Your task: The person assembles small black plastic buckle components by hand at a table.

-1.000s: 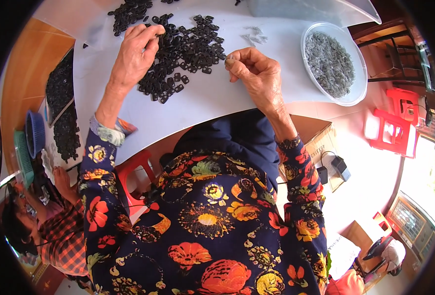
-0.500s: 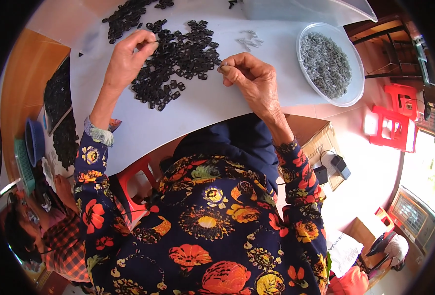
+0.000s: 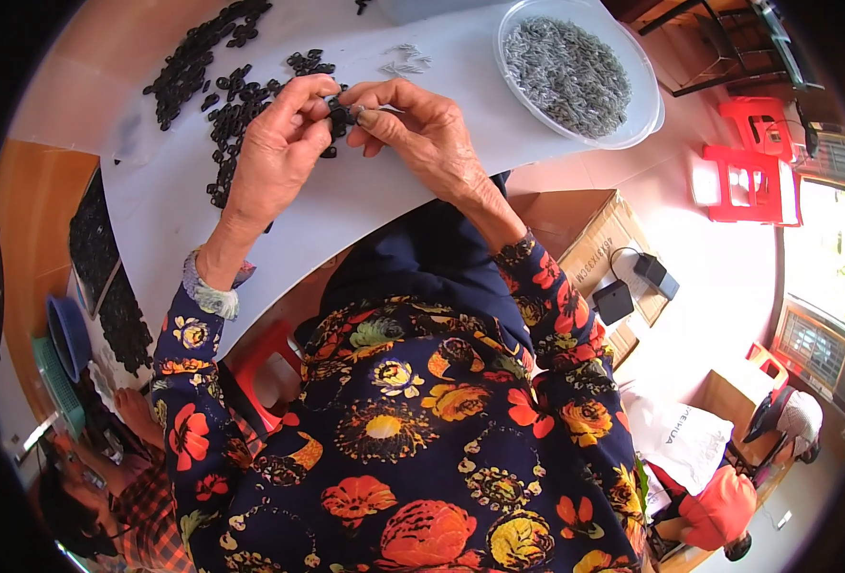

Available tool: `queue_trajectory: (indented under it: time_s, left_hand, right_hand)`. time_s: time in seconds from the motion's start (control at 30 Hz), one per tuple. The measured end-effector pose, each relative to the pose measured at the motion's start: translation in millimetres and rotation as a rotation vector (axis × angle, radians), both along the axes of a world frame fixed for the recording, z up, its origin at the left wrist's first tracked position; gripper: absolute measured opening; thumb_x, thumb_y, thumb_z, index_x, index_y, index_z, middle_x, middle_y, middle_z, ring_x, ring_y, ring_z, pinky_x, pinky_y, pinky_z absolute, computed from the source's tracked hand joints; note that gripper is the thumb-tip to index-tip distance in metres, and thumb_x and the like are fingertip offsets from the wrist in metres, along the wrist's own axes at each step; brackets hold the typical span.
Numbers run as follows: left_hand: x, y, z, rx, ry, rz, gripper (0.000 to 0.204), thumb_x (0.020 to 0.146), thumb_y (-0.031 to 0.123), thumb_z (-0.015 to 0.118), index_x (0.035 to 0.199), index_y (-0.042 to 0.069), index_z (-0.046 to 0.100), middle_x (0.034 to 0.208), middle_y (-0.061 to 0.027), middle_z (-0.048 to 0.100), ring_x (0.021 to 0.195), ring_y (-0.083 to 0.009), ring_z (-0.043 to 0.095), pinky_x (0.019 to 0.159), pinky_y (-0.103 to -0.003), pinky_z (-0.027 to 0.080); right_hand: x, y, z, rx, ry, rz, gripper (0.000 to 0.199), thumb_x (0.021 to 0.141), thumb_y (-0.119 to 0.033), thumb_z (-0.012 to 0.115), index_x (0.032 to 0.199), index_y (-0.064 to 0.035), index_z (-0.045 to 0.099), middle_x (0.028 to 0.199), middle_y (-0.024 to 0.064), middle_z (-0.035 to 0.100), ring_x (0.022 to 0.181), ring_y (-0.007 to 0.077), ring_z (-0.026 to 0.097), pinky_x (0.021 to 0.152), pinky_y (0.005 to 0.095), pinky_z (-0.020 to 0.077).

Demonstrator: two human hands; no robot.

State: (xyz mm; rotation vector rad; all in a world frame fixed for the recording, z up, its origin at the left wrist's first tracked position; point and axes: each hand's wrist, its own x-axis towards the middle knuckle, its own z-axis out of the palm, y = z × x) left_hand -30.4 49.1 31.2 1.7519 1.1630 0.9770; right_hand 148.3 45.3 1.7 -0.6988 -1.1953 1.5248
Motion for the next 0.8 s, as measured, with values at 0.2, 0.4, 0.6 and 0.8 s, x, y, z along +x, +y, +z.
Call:
queue_trajectory:
  time_s: [0.2,0.4,0.6,0.8]
  left_hand:
    - [12.2,-2.2,1.3,0.188,0.076,-0.063,0.03,0.078,-0.007,0.056,0.106,0.003,0.053,0.092,-0.0062,0.056,0.077,-0.0131,0.058,0.067,-0.028,0.05]
    - [5.5,-6.5,-2.1,-0.09,-0.004,-0.057,0.024,0.08,-0.005,0.056,0.103,0.001,0.054,0.083,-0.0047,0.059,0.073,-0.0108,0.057,0.067,-0.026,0.049]
    - [13.5,-12.9,-8.0,-0.017,-0.162,-0.006,0.016,0.085,0.001,0.058,0.101,0.001,0.056,0.081,-0.0021,0.059,0.072,-0.0075,0.055,0.067,-0.022,0.047]
    - [12.0,-7.8,-13.4,-0.093,-0.315,0.044,0.013,0.088,0.008,0.061,0.098,0.0,0.06,0.085,0.0011,0.06,0.074,-0.0063,0.054,0.07,-0.02,0.046]
  right_hand:
    - [5.8,2.5,-7.3,-0.031,0.069,0.064,0.018,0.093,-0.015,0.055,0.099,0.0013,0.058,0.105,0.0096,0.062,0.082,0.0123,0.06,0.074,0.0265,0.0511]
    - [6.6,1.5,-11.6,-0.096,0.165,0.067,0.019,0.094,-0.017,0.055,0.1,0.001,0.058,0.102,0.0089,0.062,0.085,0.0134,0.06,0.077,0.0281,0.0513]
    - [6.1,0.0,-9.8,-0.164,0.322,0.078,0.018,0.094,-0.016,0.055,0.1,-0.0003,0.058,0.103,0.0085,0.062,0.084,0.012,0.059,0.078,0.0275,0.0506]
    - [1.9,0.4,-10.8,-0.075,0.249,0.009,0.015,0.091,-0.014,0.06,0.097,-0.0003,0.062,0.096,0.006,0.064,0.076,0.0093,0.056,0.074,0.0241,0.0491]
